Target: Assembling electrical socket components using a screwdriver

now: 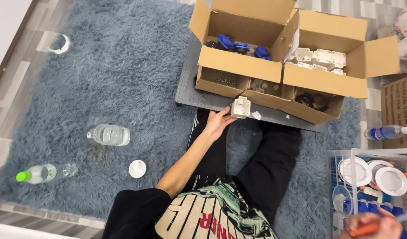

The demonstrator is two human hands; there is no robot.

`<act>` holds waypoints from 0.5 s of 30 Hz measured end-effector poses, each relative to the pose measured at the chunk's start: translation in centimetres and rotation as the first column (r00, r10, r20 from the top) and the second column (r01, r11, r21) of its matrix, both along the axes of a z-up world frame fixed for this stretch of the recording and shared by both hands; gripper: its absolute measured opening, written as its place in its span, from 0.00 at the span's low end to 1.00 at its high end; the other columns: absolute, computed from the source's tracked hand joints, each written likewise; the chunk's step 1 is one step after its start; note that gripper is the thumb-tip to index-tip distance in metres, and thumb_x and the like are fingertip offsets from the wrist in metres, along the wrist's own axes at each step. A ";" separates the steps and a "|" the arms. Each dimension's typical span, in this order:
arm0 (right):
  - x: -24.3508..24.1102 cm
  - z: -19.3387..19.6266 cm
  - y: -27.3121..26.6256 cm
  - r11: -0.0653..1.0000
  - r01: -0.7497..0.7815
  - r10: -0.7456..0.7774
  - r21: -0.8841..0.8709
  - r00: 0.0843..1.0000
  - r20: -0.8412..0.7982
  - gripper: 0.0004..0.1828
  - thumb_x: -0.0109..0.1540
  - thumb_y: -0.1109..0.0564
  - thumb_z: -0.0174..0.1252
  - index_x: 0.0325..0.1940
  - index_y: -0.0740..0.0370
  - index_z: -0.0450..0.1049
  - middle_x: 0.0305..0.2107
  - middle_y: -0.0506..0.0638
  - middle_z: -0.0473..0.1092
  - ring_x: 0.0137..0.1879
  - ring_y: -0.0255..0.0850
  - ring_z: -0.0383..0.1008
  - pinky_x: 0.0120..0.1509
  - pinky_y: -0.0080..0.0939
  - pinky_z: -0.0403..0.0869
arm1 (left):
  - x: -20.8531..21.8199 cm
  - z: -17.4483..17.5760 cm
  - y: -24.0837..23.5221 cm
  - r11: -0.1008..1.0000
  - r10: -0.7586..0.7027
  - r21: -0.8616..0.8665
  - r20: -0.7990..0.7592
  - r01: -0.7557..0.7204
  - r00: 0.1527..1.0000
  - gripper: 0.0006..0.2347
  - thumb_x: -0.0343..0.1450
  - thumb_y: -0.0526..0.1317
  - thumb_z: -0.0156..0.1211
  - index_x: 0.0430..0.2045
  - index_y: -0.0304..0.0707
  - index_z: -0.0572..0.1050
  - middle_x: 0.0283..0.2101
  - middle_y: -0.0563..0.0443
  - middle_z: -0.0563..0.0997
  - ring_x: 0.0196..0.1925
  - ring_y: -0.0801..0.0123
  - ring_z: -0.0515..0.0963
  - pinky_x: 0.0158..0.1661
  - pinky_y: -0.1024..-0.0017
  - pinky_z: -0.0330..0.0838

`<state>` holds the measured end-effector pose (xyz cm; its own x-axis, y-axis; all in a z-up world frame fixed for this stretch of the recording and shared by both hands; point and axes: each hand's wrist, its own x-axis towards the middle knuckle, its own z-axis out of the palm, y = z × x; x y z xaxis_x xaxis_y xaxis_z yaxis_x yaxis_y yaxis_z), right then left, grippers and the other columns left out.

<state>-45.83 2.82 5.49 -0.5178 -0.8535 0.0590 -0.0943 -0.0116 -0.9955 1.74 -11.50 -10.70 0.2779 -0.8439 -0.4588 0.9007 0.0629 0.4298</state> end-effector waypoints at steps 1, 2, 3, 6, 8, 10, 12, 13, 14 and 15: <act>2.4 -0.2 -3.1 1.000 0.012 -0.012 -0.003 1.000 0.000 0.09 0.79 0.51 0.45 0.61 0.52 0.67 0.28 0.45 0.60 0.21 0.36 0.53 0.26 0.35 0.52 | -0.2 0.3 0.5 1.000 -0.023 0.020 0.018 0.023 1.000 0.11 0.76 0.28 0.63 0.51 0.34 0.71 0.49 0.37 0.84 0.49 0.43 0.87 0.52 0.44 0.85; 1.3 -1.8 -3.4 1.000 0.005 -0.005 -0.008 1.000 0.003 0.09 0.79 0.51 0.45 0.61 0.52 0.67 0.28 0.45 0.60 0.21 0.36 0.53 0.26 0.35 0.52 | -0.5 0.5 1.0 1.000 -0.016 0.016 0.021 0.016 1.000 0.11 0.76 0.28 0.63 0.51 0.34 0.71 0.49 0.37 0.84 0.49 0.43 0.87 0.52 0.44 0.85; 0.2 -3.4 -3.7 0.999 -0.039 0.039 -0.015 0.999 0.007 0.08 0.80 0.50 0.49 0.62 0.51 0.67 0.29 0.46 0.61 0.23 0.36 0.54 0.28 0.35 0.54 | -0.7 0.6 1.5 1.000 -0.025 0.019 0.022 0.025 0.999 0.11 0.76 0.28 0.62 0.52 0.34 0.71 0.50 0.36 0.84 0.49 0.43 0.87 0.53 0.45 0.85; 1.9 -2.8 -3.6 0.994 -0.072 0.078 -0.077 0.994 0.079 0.04 0.83 0.52 0.50 0.62 0.46 0.64 0.31 0.45 0.61 0.27 0.34 0.57 0.29 0.33 0.59 | -1.8 0.3 3.6 0.999 -0.004 0.044 0.005 0.004 1.000 0.11 0.76 0.27 0.60 0.51 0.33 0.71 0.49 0.36 0.84 0.48 0.44 0.87 0.52 0.44 0.86; 3.2 -2.0 -3.3 0.990 -0.048 0.068 -0.136 0.987 0.148 0.04 0.85 0.54 0.47 0.62 0.43 0.63 0.31 0.44 0.60 0.29 0.32 0.60 0.28 0.30 0.62 | -2.5 0.0 4.9 0.998 0.017 0.060 -0.014 -0.016 1.000 0.10 0.76 0.26 0.60 0.50 0.33 0.70 0.47 0.38 0.83 0.47 0.44 0.87 0.52 0.43 0.86; 3.3 -2.6 -3.5 0.926 -0.221 0.227 -0.306 0.974 -0.015 0.09 0.84 0.46 0.51 0.65 0.46 0.62 0.33 0.52 0.62 0.22 0.40 0.53 0.28 0.38 0.59 | -3.0 -0.3 5.9 0.995 0.028 0.093 -0.045 -0.024 0.999 0.11 0.76 0.27 0.62 0.48 0.34 0.67 0.50 0.35 0.83 0.47 0.45 0.87 0.53 0.43 0.85; 2.3 -3.5 -4.3 0.867 -0.360 0.376 -0.343 0.926 -0.022 0.11 0.79 0.45 0.55 0.62 0.48 0.66 0.29 0.52 0.62 0.20 0.37 0.53 0.26 0.37 0.59 | -3.3 0.5 7.4 0.996 0.015 0.091 -0.044 -0.011 0.999 0.13 0.76 0.28 0.62 0.52 0.35 0.68 0.54 0.34 0.83 0.50 0.44 0.87 0.53 0.46 0.85; 1.8 -4.0 -4.5 0.790 -0.487 0.515 -0.372 0.857 -0.029 0.13 0.75 0.45 0.60 0.59 0.50 0.70 0.25 0.52 0.62 0.18 0.35 0.54 0.25 0.35 0.58 | -3.4 0.9 8.2 0.995 0.001 0.097 -0.041 0.003 0.999 0.15 0.76 0.29 0.61 0.56 0.36 0.68 0.58 0.32 0.83 0.53 0.43 0.86 0.53 0.49 0.85; 2.4 -3.6 -4.6 0.790 -0.488 0.513 -0.371 0.857 -0.036 0.13 0.75 0.45 0.60 0.59 0.50 0.70 0.25 0.52 0.62 0.18 0.35 0.54 0.25 0.35 0.58 | -3.5 1.2 8.8 0.996 -0.001 0.093 -0.047 0.005 0.999 0.15 0.76 0.29 0.61 0.56 0.36 0.68 0.58 0.32 0.83 0.53 0.43 0.86 0.53 0.49 0.85; 3.0 -3.2 -4.7 0.705 -0.597 0.639 -0.383 0.769 -0.022 0.19 0.72 0.44 0.63 0.58 0.57 0.72 0.26 0.53 0.66 0.21 0.35 0.60 0.25 0.33 0.61 | -3.5 1.4 9.4 0.995 0.002 0.101 -0.044 0.003 0.999 0.14 0.77 0.29 0.61 0.56 0.36 0.68 0.56 0.33 0.83 0.52 0.45 0.87 0.53 0.49 0.85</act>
